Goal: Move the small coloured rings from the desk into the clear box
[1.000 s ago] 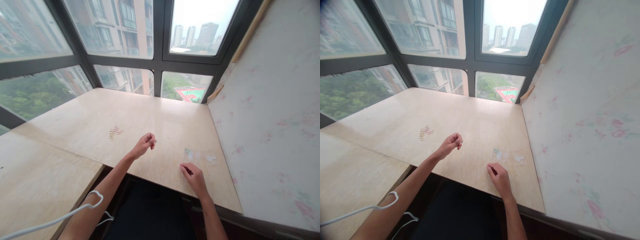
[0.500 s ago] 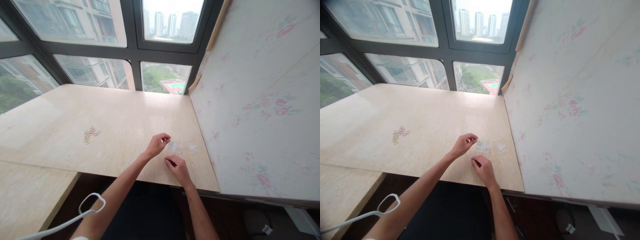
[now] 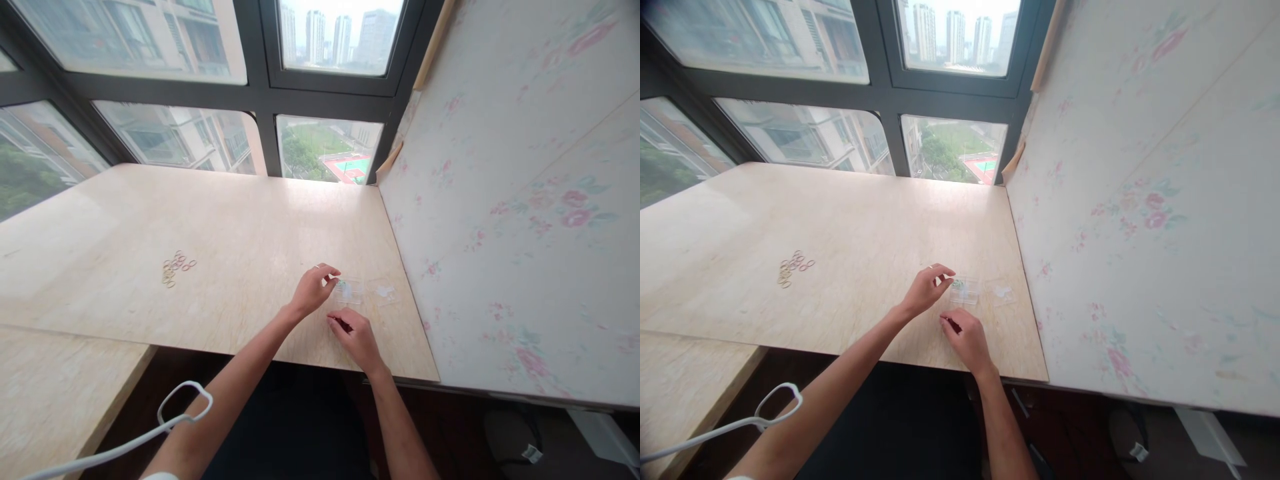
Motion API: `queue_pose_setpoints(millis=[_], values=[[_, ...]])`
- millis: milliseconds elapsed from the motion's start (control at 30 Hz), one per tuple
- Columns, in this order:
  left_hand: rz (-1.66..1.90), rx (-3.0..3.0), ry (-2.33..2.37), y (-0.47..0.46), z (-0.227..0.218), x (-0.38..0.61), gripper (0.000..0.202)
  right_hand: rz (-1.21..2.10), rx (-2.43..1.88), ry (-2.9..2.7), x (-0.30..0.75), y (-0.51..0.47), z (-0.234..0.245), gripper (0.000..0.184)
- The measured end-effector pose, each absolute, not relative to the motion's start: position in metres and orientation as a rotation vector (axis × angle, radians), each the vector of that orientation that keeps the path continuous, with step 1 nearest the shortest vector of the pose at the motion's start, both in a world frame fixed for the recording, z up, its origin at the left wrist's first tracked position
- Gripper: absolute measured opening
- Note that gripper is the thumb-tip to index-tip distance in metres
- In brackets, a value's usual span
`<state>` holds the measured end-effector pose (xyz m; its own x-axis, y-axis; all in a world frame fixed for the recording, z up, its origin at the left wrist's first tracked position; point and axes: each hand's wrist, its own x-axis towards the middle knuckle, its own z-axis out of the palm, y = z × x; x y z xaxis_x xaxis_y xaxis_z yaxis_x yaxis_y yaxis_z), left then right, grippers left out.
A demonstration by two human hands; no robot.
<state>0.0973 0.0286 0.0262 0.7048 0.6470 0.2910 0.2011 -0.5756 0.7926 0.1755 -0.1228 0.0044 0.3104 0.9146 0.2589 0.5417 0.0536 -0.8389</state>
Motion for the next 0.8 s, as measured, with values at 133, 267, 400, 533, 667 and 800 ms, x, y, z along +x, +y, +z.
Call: queue_pose_setpoints(millis=[133,267,400,533,667,800], values=[[0.717,2.032,0.638,0.020,0.039,0.079,0.019,0.490,-1.624,-1.348,0.175,-0.123,0.004,0.018],[0.618,1.627,0.670,0.012,0.052,0.060,0.029,0.498,-1.639,-1.339,0.175,-0.123,0.006,0.019],[0.477,1.278,0.578,0.007,0.060,0.047,0.033,0.510,-1.621,-1.287,0.174,-0.123,0.007,0.021],[0.398,1.200,0.542,0.000,0.055,0.041,0.034,0.533,-1.599,-1.251,0.173,-0.124,0.007,0.025],[0.334,1.188,0.512,-0.009,0.044,0.037,0.034,0.606,-1.518,-1.129,0.169,-0.124,0.004,0.029],[0.300,1.183,0.477,-0.016,0.036,0.034,0.036,0.681,-1.457,-1.069,0.163,-0.121,0.003,0.030]])
